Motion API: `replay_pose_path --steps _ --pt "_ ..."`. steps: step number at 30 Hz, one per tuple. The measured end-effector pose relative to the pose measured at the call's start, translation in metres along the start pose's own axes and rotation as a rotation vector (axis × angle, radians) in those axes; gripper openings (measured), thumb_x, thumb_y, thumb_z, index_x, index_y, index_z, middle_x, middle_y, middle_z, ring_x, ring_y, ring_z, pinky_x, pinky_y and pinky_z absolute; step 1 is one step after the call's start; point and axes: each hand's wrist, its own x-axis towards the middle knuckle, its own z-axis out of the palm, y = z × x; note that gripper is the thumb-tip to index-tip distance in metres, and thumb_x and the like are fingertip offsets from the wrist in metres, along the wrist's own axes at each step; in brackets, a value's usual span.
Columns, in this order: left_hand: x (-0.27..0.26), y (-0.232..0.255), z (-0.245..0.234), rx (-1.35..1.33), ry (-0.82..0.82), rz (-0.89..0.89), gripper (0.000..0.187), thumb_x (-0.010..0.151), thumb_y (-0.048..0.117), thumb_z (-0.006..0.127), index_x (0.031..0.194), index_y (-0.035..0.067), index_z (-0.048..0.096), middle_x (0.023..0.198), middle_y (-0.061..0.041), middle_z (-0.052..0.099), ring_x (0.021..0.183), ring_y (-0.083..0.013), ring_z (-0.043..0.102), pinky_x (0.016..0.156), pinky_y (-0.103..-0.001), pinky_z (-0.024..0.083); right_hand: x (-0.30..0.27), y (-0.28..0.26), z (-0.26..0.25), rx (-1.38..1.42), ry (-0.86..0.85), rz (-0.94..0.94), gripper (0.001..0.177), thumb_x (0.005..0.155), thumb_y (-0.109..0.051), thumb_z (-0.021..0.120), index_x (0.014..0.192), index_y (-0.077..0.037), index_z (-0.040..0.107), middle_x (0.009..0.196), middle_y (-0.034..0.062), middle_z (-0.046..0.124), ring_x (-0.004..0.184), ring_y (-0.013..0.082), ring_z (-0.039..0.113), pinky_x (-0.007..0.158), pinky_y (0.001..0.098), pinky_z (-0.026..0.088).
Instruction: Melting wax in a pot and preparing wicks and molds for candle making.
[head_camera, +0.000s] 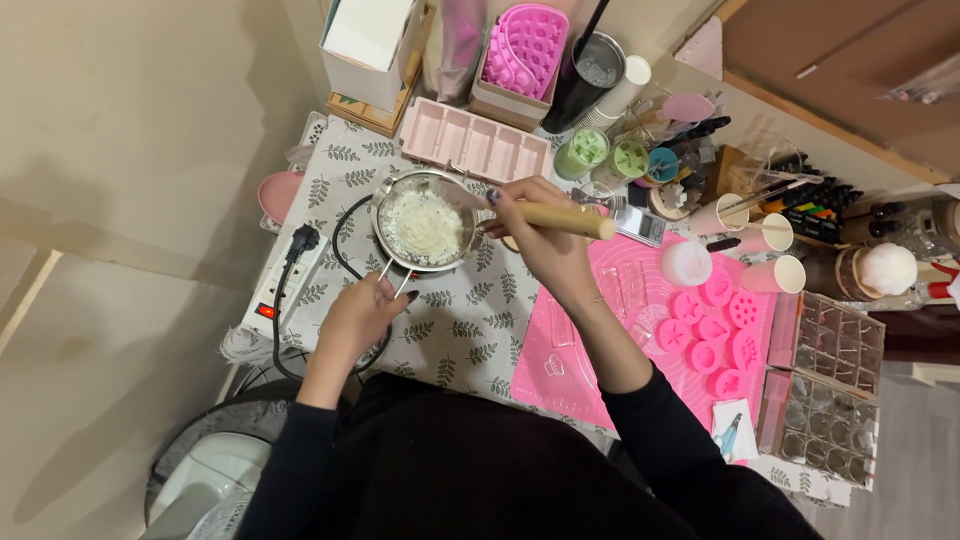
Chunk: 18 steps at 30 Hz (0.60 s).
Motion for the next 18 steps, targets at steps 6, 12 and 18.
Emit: replay_pose_path --steps 6,12,18 --pt "0.013 -0.023 0.017 -0.09 0.097 0.108 0.032 0.084 0.031 0.075 0.088 0.002 0.063 0.067 -0.01 0.064 0.063 -0.0244 0.062 0.063 -0.036 0.049 0.017 0.021 0.013 -0.004 -0.036 -0.121 0.016 0.1 -0.013 0.066 0.099 0.003 0.066 0.101 0.0062 0.063 0.081 0.0141 0.076 0.071 0.0263 0.062" --pt "0.008 -0.018 0.011 -0.119 0.097 0.125 0.031 0.085 0.027 0.074 0.083 0.0 0.061 0.067 -0.012 0.063 0.062 -0.0258 0.06 0.063 -0.039 0.048 0.02 0.028 0.01 -0.058 -0.109 -0.149 0.016 0.101 -0.013 0.066 0.101 0.002 0.067 0.101 0.0061 0.064 0.08 0.0136 0.074 0.071 0.0265 0.061" --pt "0.007 -0.015 0.011 -0.078 0.118 0.112 0.03 0.085 0.029 0.075 0.085 0.002 0.064 0.071 -0.013 0.068 0.067 -0.0273 0.066 0.066 -0.039 0.05 -0.001 0.01 -0.007 0.095 -0.023 0.0 0.017 0.104 -0.014 0.064 0.104 0.003 0.066 0.097 0.0098 0.07 0.08 0.0139 0.075 0.073 0.0264 0.062"
